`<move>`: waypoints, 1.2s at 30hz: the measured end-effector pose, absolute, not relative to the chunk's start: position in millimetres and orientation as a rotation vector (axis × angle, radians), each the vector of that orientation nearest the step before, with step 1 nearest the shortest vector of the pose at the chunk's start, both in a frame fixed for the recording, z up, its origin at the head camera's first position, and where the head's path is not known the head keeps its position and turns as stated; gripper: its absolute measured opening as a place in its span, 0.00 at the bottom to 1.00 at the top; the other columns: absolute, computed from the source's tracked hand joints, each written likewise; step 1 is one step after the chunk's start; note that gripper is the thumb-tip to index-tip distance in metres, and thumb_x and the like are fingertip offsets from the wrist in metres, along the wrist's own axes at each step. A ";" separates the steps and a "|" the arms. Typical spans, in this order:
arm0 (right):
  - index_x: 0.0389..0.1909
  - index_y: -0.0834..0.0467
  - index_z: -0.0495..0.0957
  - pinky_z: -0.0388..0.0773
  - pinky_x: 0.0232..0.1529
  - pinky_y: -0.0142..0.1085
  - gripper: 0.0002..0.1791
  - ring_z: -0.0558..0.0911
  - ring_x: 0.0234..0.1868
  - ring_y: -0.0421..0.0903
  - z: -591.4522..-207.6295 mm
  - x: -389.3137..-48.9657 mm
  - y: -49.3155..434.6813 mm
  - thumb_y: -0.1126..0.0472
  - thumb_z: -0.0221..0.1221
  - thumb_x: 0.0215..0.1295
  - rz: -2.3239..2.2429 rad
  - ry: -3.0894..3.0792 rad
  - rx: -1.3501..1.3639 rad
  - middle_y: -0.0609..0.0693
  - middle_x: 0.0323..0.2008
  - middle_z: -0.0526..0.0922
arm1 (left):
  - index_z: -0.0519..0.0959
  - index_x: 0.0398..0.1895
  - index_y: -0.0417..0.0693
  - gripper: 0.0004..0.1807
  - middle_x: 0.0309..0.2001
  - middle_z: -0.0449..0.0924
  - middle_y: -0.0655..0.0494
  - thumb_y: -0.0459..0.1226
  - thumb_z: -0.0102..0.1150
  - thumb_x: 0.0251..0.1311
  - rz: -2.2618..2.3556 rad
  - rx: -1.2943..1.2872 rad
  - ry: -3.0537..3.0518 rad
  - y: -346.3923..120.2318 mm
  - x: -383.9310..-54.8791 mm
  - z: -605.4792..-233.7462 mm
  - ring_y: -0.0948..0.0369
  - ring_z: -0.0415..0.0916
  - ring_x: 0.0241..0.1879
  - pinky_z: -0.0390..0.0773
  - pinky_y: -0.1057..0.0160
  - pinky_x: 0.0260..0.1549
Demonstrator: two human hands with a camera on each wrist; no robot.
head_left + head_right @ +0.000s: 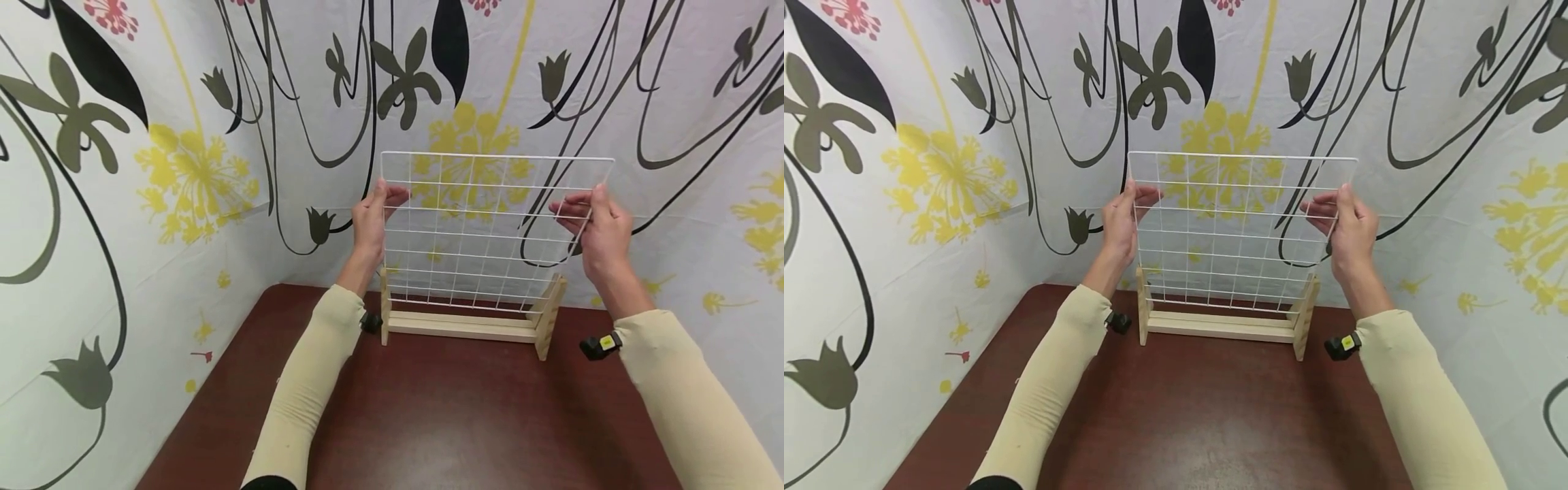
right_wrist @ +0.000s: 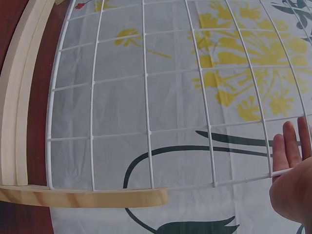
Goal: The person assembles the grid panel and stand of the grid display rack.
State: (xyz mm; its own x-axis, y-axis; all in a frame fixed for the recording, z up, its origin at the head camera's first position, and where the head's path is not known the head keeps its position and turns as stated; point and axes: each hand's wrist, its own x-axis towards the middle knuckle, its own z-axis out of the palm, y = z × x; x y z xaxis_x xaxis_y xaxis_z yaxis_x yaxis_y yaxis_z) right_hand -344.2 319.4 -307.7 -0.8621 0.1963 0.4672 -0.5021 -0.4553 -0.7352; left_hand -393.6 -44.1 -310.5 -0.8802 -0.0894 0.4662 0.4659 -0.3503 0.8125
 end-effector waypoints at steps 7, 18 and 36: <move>0.41 0.78 0.75 0.83 0.46 0.45 0.26 0.87 0.40 0.58 -318.6 -342.7 322.1 0.53 0.50 0.72 2.397 -1.321 0.492 0.65 0.31 0.85 | 0.82 0.43 0.35 0.30 0.42 0.86 0.42 0.55 0.46 0.69 -2.276 -0.479 -1.574 -43.9 -391.5 -320.3 0.53 0.84 0.48 0.74 0.59 0.60; 0.44 0.78 0.72 0.82 0.51 0.43 0.28 0.86 0.44 0.58 -340.8 -341.4 332.0 0.53 0.42 0.76 2.478 -1.453 0.649 0.65 0.37 0.84 | 0.83 0.39 0.37 0.30 0.38 0.87 0.48 0.57 0.49 0.67 -2.338 -0.448 -1.549 -46.7 -395.1 -348.6 0.55 0.85 0.45 0.74 0.56 0.61; 0.26 0.74 0.69 0.82 0.50 0.42 0.28 0.87 0.43 0.57 -369.4 -353.0 330.3 0.54 0.38 0.77 2.402 -1.432 0.716 0.66 0.33 0.86 | 0.77 0.26 0.37 0.30 0.33 0.87 0.48 0.57 0.49 0.66 -2.441 -0.506 -1.545 -52.7 -399.9 -369.6 0.51 0.86 0.41 0.78 0.51 0.55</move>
State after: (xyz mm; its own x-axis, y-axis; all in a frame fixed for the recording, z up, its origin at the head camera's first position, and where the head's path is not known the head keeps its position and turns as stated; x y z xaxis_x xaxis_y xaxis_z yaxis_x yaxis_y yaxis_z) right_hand -353.0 330.3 -369.4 -0.8466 -0.0322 0.5313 -0.4521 -0.4832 -0.7497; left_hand -399.9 -52.7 -369.6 -0.9193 0.0072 0.3934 0.3525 -0.4291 0.8316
